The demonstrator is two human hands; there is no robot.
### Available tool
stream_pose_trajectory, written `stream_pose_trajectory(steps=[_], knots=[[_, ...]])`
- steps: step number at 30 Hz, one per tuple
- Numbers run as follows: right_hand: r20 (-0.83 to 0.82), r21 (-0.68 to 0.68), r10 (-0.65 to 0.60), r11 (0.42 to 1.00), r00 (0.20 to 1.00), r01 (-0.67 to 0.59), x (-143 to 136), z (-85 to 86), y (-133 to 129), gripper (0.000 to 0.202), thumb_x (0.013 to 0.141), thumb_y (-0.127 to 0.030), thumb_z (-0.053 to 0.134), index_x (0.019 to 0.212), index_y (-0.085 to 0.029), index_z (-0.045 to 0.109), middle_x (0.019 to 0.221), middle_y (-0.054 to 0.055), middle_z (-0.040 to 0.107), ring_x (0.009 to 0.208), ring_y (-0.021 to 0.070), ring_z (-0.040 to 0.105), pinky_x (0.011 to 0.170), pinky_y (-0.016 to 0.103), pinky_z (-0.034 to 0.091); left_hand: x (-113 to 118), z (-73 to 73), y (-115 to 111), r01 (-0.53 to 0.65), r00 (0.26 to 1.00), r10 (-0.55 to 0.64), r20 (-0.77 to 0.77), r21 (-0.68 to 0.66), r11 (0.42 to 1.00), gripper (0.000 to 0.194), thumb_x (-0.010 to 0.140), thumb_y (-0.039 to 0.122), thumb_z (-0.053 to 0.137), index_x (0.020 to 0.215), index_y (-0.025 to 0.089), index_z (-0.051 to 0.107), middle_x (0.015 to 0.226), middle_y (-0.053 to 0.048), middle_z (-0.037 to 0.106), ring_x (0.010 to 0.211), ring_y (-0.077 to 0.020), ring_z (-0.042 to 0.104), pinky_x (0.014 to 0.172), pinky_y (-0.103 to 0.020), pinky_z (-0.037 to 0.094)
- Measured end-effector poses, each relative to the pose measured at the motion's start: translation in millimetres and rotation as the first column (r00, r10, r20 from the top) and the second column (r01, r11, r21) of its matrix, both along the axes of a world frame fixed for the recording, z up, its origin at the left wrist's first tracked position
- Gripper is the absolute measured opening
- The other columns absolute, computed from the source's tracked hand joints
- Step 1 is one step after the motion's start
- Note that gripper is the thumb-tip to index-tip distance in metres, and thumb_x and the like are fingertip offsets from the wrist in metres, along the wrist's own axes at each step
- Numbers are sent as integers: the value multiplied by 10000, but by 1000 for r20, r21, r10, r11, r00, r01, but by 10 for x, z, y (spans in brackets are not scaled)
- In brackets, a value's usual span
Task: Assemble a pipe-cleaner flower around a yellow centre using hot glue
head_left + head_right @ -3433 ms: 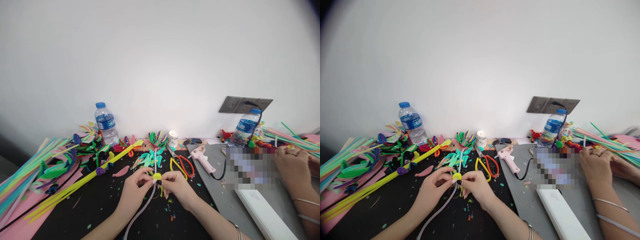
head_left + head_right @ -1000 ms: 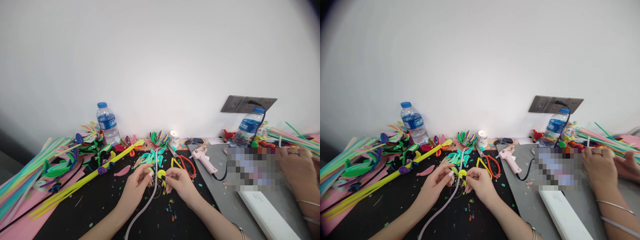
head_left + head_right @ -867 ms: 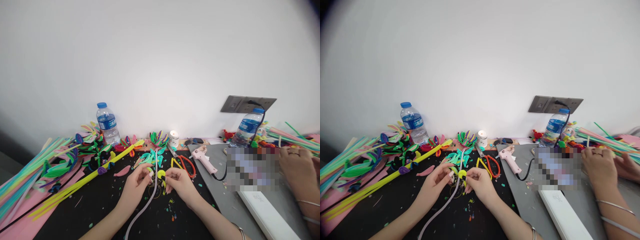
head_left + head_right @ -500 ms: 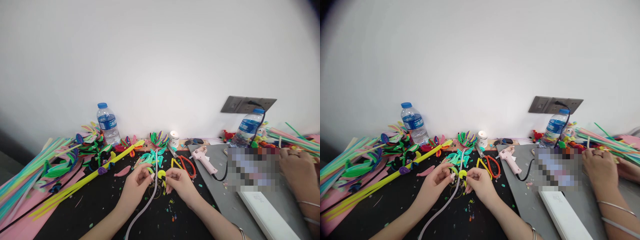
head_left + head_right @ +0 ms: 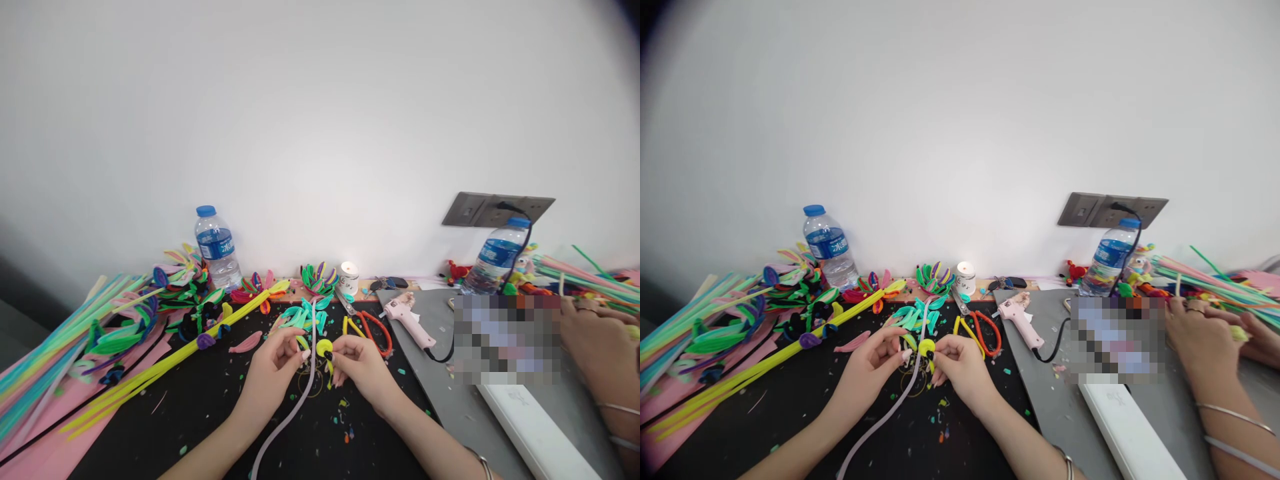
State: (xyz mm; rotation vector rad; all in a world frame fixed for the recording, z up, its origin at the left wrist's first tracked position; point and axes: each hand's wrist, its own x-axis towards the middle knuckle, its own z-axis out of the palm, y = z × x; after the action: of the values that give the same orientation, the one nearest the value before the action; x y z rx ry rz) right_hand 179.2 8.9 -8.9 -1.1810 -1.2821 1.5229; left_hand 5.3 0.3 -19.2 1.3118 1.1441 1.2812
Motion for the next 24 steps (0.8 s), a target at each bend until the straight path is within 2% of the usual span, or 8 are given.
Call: stream_pose_trajectory(steps=[9, 14, 18, 24], knots=[[-5, 13, 6, 1000, 1000, -6, 8, 4, -12, 179, 665, -309, 655, 674, -149, 575, 452, -49, 563, 391, 95, 547, 426, 193, 453, -10, -16, 4, -6, 1000, 5, -15, -11, 1000, 261, 705, 189, 627, 961, 187, 578, 777, 17, 506, 602, -104, 536, 624, -257, 469], [0, 16, 1, 1000, 1000, -1, 8, -3, -8, 190, 664, -323, 652, 674, -154, 566, 467, -53, 555, 398, 101, 552, 429, 203, 460, -28, -12, 11, -30, 1000, 31, 6, -51, 998, 275, 698, 212, 633, 963, 196, 562, 908, -28, 563, 746, -152, 606, 703, -300, 508], [-3, 14, 2, 1000, 1000, -2, 7, 5, -11, 196, 660, -327, 653, 676, -156, 558, 469, -58, 545, 397, 101, 550, 429, 205, 458, -24, -5, 28, -31, 996, 34, 80, -40, 999, 269, 692, 206, 637, 948, 197, 554, 861, -30, 605, 884, -195, 620, 801, -335, 506], [24, 15, 3, 1000, 1000, -3, 7, 33, -20, 181, 657, -330, 632, 670, -167, 554, 486, -53, 546, 415, 112, 559, 446, 221, 460, -19, 16, 35, -31, 994, 35, 104, -40, 999, 233, 694, 199, 645, 917, 186, 579, 825, -29, 633, 864, -196, 635, 808, -339, 503]])
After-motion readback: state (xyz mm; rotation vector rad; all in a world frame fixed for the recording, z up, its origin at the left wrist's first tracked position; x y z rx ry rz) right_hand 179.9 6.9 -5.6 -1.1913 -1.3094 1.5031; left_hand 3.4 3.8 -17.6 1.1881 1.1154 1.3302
